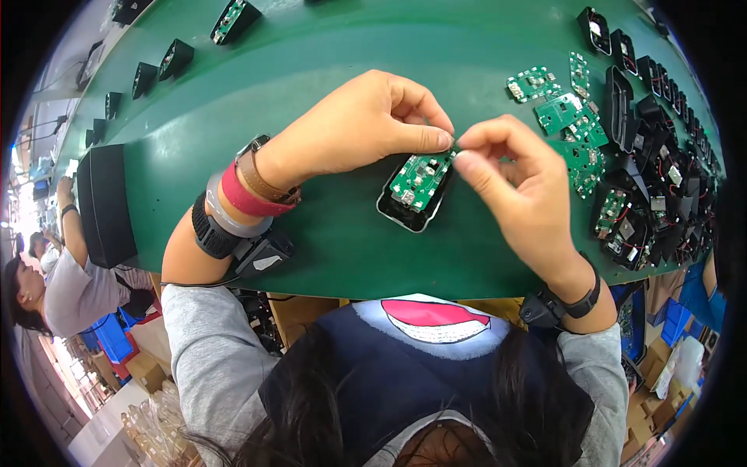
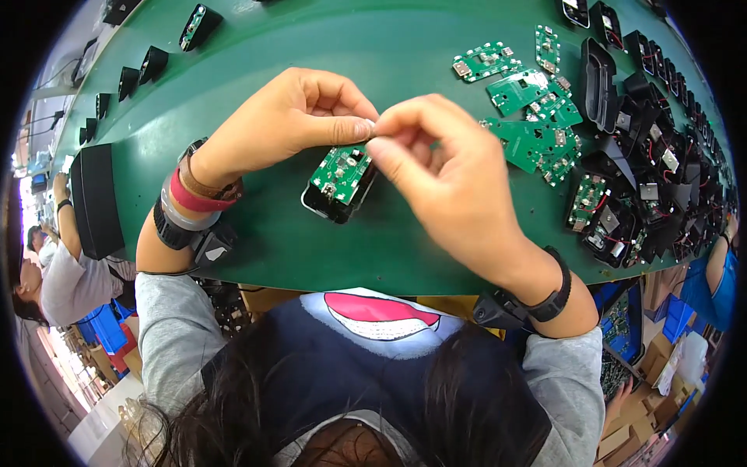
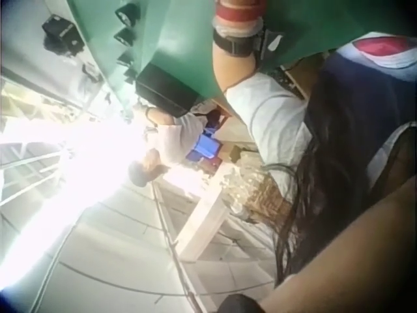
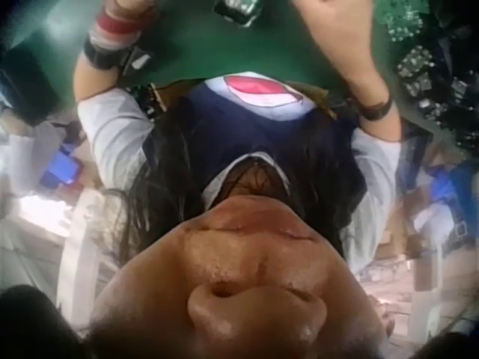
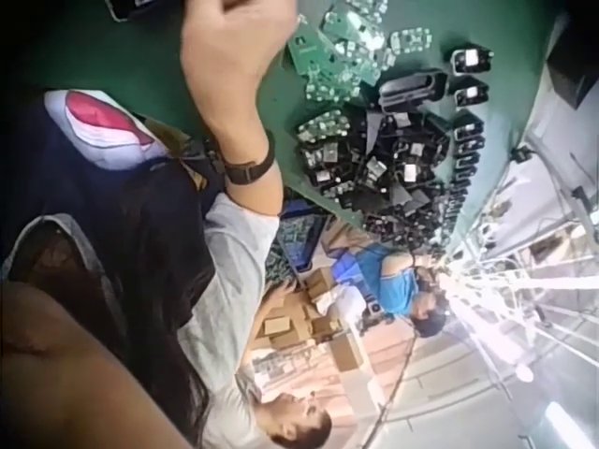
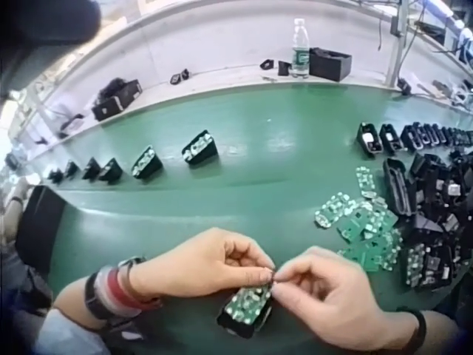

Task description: The person picks up a circuit board and a plastic housing, connects a wire to the board, and presses the board into the housing. They then place the assembled unit onto a conveyor belt and repeat the process.

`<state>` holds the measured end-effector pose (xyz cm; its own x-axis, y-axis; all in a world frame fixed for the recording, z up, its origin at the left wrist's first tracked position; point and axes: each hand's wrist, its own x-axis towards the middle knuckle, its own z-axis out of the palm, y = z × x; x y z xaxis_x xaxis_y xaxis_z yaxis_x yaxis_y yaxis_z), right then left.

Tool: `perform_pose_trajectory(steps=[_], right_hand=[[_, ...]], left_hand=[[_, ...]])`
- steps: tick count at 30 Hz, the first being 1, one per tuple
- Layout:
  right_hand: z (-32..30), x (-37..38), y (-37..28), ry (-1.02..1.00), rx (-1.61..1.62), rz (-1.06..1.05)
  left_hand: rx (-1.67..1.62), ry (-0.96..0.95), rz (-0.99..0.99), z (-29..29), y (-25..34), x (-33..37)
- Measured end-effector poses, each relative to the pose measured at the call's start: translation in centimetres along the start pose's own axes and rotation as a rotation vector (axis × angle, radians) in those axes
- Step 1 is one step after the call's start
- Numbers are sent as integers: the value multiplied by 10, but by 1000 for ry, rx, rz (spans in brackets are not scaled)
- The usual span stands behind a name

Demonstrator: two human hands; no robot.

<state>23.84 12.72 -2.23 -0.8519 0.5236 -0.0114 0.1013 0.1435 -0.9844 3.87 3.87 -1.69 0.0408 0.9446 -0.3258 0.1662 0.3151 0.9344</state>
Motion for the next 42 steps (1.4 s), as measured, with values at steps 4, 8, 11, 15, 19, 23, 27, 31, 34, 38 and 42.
perform_pose_trajectory(steps=[4, 8, 11, 15, 19, 23, 27, 31, 34, 38, 42], right_hand=[[12, -3, -6, -52, -198, 13], [12, -2, -3, -52, -212, -32], [14, -4, -2, -30, -288, -125], [11, -5, -1, -26, -473, -263], [7, -1, -4, -116, -475, -220], [2, 10, -11, -249, -346, 18], [0, 9, -9, -219, -202, 97], [-1, 4, -4, -78, -112, 19], [-5, 4, -6, -29, -61, -6], [-7, 2, -6, -55, -6, 52], [-6, 0, -3, -213, -277, -20]], left_hand=[[47, 103, -117, 6, 11, -14], [77, 106, -8, 11, 7, -33], [243, 115, 155, 17, 1, -40], [310, 184, 221, 23, -4, -41], [376, 257, 345, 23, -18, -39], [342, 198, 275, 18, -15, -42], [306, 183, 239, 17, -16, -44], [368, 241, 345, 17, -8, -45], [318, 218, 247, 14, 3, -50], [217, 155, 168, 14, 4, -50], [166, 99, 166, 13, 1, -48]])
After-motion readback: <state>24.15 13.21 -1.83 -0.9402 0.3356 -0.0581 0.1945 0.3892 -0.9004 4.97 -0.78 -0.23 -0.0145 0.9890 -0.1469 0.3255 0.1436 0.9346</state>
